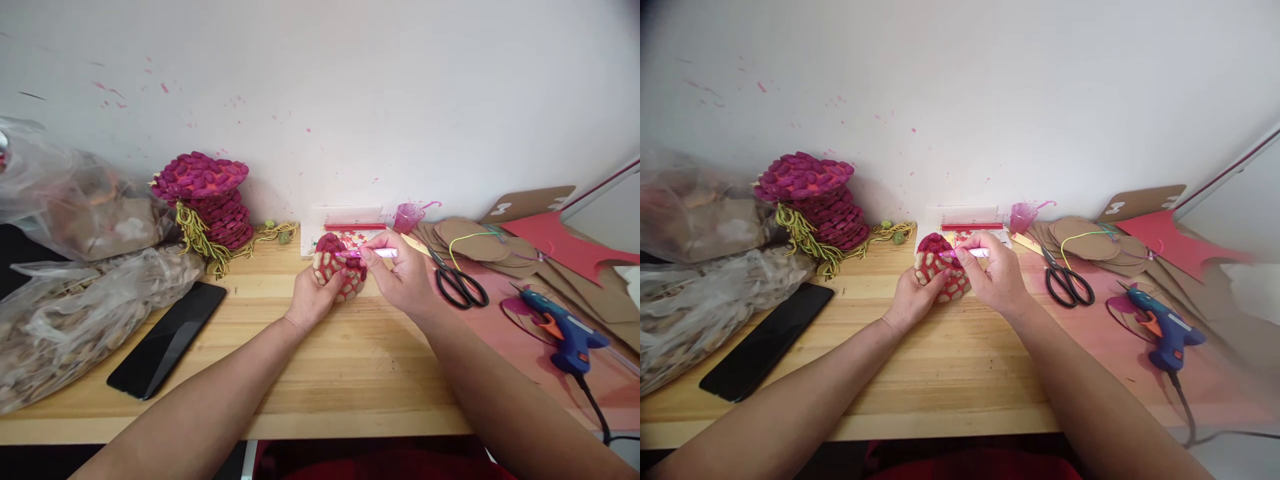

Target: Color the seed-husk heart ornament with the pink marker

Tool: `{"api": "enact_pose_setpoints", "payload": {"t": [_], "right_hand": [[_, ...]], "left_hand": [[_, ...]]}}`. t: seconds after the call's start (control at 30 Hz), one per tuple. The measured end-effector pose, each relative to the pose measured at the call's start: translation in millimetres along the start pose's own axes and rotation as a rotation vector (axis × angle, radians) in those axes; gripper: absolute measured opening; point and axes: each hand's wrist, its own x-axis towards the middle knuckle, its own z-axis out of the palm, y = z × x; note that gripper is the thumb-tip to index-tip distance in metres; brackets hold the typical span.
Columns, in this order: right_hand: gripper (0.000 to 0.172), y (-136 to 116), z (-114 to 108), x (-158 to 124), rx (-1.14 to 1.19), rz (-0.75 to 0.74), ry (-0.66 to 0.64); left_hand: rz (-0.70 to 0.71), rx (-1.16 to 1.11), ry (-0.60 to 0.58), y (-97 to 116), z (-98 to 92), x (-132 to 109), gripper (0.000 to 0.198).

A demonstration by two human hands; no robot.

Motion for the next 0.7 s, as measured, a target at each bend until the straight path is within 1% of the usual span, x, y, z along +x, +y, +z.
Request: {"api": "enact_pose_setpoints", "payload": {"t": [0.13, 0.3, 0.53, 0.7], "right_hand": [[0.012, 0.2, -0.2, -0.1, -0.024, -0.015, -0.016], [0.013, 1.9, 0.7, 0.3, -0.015, 0.003, -0.01], [0.022, 5.9, -2.7, 3.2, 0.049, 0.116, -0.017], [0.023, 9.9, -2.9, 4.2, 0.153, 0.148, -0.016]], "left_hand": [[0.006, 0.016, -0.012, 0.3, -0.9, 0.3, 0.028], [-0.013, 0.002, 0.0, -0.7, -1.3, 1.7, 0.029], [-0.038, -0.039, -0.016, -3.7, -1.0, 2.7, 0.035], [-0.037, -0.034, -0.016, -0.9, -1.0, 2.8, 0.032]]}}
